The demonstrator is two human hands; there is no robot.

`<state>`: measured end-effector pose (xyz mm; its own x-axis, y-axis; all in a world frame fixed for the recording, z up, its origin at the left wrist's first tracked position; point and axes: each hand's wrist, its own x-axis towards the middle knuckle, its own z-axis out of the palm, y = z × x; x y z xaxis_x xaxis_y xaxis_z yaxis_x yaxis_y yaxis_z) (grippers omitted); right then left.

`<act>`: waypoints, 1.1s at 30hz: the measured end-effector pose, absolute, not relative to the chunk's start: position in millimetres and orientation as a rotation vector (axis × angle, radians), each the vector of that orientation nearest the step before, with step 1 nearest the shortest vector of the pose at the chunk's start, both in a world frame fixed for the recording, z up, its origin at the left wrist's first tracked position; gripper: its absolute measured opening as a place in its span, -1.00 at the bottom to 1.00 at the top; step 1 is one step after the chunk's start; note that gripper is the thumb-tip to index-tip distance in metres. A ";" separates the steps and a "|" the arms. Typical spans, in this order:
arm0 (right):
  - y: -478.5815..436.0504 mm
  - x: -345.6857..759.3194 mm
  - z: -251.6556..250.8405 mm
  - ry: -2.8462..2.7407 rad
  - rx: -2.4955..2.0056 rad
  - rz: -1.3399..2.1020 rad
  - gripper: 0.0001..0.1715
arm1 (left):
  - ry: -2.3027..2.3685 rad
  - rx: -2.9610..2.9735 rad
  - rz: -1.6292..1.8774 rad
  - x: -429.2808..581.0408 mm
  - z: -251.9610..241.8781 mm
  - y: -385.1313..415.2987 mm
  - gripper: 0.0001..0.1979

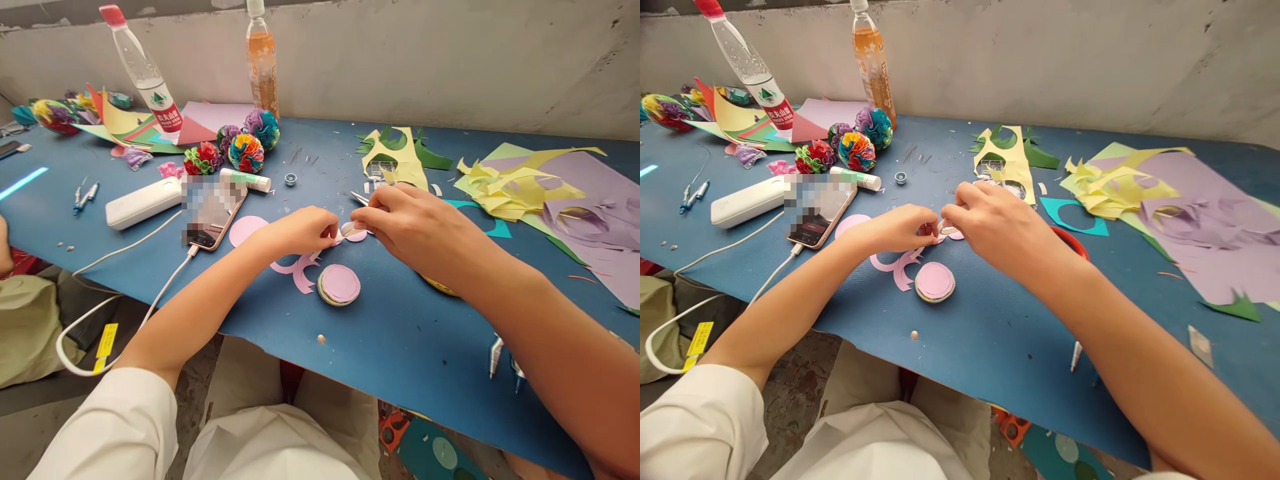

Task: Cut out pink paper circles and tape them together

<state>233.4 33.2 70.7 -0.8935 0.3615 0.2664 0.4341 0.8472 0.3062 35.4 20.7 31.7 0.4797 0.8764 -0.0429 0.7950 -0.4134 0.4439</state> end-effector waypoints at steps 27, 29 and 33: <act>59.6 259.2 88.5 -2.353 -1.250 0.203 -0.67 | 1.131 2.287 0.910 44.4 36.6 11.4 -0.85; 62.9 262.2 89.2 -2.358 -1.240 0.305 -0.66 | 1.068 2.228 0.957 45.1 37.8 10.4 -0.84; 69.4 267.0 90.7 -2.340 -1.285 0.644 -0.64 | 1.015 2.054 1.000 48.4 45.0 6.3 -0.83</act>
